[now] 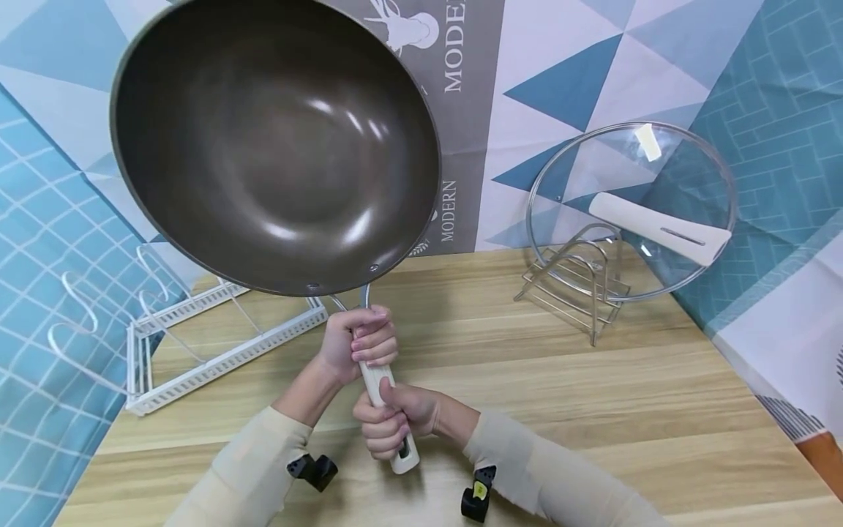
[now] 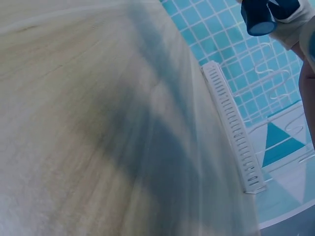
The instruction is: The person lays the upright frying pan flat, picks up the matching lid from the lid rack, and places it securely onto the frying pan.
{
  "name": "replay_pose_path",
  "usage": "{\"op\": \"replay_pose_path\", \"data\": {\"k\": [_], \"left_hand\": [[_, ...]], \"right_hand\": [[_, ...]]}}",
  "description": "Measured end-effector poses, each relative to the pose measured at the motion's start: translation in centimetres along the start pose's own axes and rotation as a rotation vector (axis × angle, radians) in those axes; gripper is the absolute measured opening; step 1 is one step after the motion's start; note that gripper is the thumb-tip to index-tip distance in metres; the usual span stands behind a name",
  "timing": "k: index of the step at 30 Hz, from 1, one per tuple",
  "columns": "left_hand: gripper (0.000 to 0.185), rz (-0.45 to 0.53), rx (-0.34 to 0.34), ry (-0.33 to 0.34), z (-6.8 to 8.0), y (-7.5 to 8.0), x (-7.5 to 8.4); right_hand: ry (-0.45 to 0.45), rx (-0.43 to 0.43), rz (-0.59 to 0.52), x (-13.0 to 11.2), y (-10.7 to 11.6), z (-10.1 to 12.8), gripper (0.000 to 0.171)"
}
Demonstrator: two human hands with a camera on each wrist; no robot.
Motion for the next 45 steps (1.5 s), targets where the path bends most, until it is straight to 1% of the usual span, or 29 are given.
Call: {"op": "replay_pose_path", "data": {"k": [4,7,10,13,15,16,18,22,24,25,28,33,40,42,45], "left_hand": [[0.042,0.032,0.026,0.01,0.3,0.1,0.0],[0.042,0.04,0.046,0.032,0.5,0.1,-0.2],[0.04,0.026,0.074,0.059,0.5,-0.1,-0.4],[0.037,-0.012,0.12,0.086,0.4,-0.2,-0.6],[0.035,-0.056,0.167,0.111,0.3,-0.3,-0.5],[0.035,-0.08,0.2,0.131,0.3,-0.4,-0.5],[0.036,-0.122,0.277,0.173,0.2,-0.7,-0.4],[0.038,-0.167,0.448,0.277,0.0,-1.6,-0.4],[0.04,-0.18,0.493,0.308,-0.1,-1.9,-0.5],[0.04,-0.191,0.505,0.322,-0.2,-2.0,-0.5],[0.043,-0.212,0.498,0.327,-0.6,-2.1,-0.5],[0.046,-0.209,0.462,0.301,-0.9,-1.9,-0.5],[0.046,-0.202,0.43,0.255,-0.4,-1.4,-0.7],[0.047,-0.204,0.418,0.243,-0.3,-1.2,-0.8],[0.048,-0.207,0.381,0.227,-0.1,-0.9,-0.9]], "right_hand": [[0.018,0.026,0.012,0.1,-0.4,-0.1,0.061],[0.029,0.048,0.038,0.4,-0.5,-0.1,0.058],[0.044,0.064,0.061,0.7,-0.6,0.0,0.056],[0.063,0.082,0.085,0.9,-0.5,0.1,0.055],[0.074,0.1,0.099,0.9,-0.4,0.2,0.054],[0.079,0.107,0.107,0.9,-0.4,0.2,0.054],[0.087,0.12,0.128,0.9,-0.3,0.3,0.054],[0.109,0.148,0.181,0.7,-0.3,0.7,0.053],[0.118,0.16,0.202,0.6,-0.3,0.9,0.053],[0.122,0.16,0.204,0.5,-0.2,0.9,0.053],[0.123,0.158,0.196,0.4,-0.1,1.0,0.052],[0.108,0.152,0.186,0.3,0.1,1.1,0.05],[0.065,0.168,0.186,0.1,0.7,1.0,0.051],[0.066,0.171,0.182,0.2,0.9,0.9,0.051],[0.076,0.172,0.166,0.4,1.2,0.7,0.052]]}}
Point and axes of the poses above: each hand's wrist, its own z-axis away from the middle knuckle, its own y-axis out of the back of the hand, x = y × z, the point moved 1 cm from there along -z, towards the middle knuckle, and after that the axes turned 11 degrees about -z, right-handed, at the moved point
